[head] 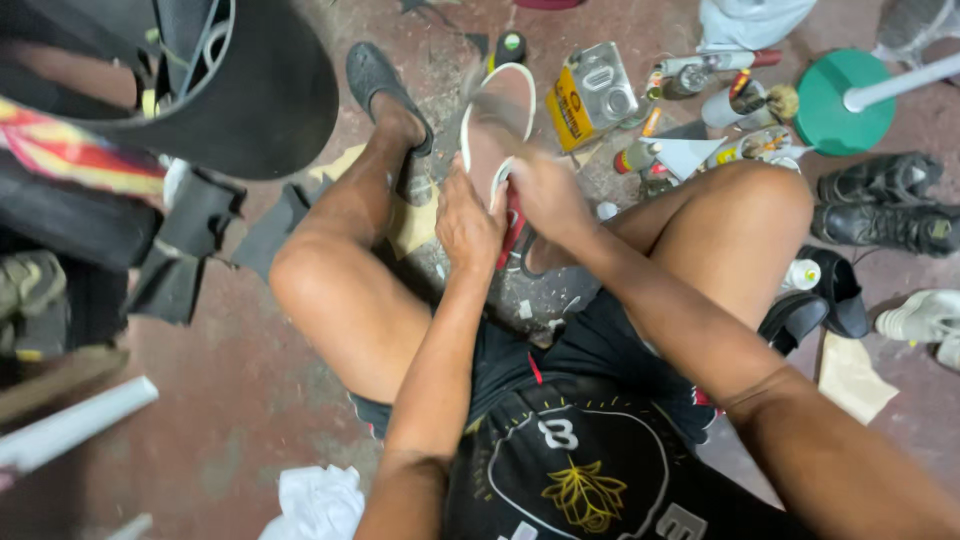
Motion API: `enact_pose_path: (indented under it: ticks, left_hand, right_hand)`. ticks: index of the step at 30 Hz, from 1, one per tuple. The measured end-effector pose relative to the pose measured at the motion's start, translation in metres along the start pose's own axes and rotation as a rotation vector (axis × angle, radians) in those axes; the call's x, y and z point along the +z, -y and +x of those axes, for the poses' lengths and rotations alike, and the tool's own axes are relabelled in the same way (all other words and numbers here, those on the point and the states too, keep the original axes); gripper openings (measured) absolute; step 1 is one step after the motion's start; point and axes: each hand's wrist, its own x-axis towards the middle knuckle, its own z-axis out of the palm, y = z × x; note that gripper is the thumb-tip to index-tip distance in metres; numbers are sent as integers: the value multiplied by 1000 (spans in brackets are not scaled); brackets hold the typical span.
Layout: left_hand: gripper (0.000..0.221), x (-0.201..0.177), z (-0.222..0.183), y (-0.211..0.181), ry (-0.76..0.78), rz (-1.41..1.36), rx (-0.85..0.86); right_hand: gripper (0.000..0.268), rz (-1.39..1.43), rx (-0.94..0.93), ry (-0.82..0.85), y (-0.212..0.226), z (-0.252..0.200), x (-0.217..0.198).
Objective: The person applies adhesive to a shoe sole using a brush and a bottle, secures the sole with a hammer, and trims excess material using a knife.
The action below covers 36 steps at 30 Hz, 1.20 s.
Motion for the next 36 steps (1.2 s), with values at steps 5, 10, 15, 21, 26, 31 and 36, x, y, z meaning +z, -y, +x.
enact_pose_path:
  ticks: [5, 10, 15, 21, 26, 31, 36]
  left_hand:
    - [78, 3, 1, -1, 84, 46, -62]
    - [79, -4, -11, 0, 36, 9, -49]
    - [81, -9, -12, 2, 130, 38, -82]
    - [78, -11, -20, -4, 95, 10, -83]
    - [78, -8, -14, -6, 121, 33, -81]
    - [79, -10, -22, -9, 160, 51, -110]
    - [80, -17, -12, -12, 135, 58, -147]
  right_hand:
    - [33, -66, 36, -63, 15, 23, -26]
    - [35, -279, -180, -310, 28, 29, -16]
    - [34, 317, 362, 85, 19, 52, -68]
    - [35, 534, 35, -261, 36, 30, -34]
    - [39, 396, 438, 137, 39, 45, -46]
    - [45, 565, 39, -186, 38, -6, -31]
    - [49, -81, 185, -38, -22, -13, -21]
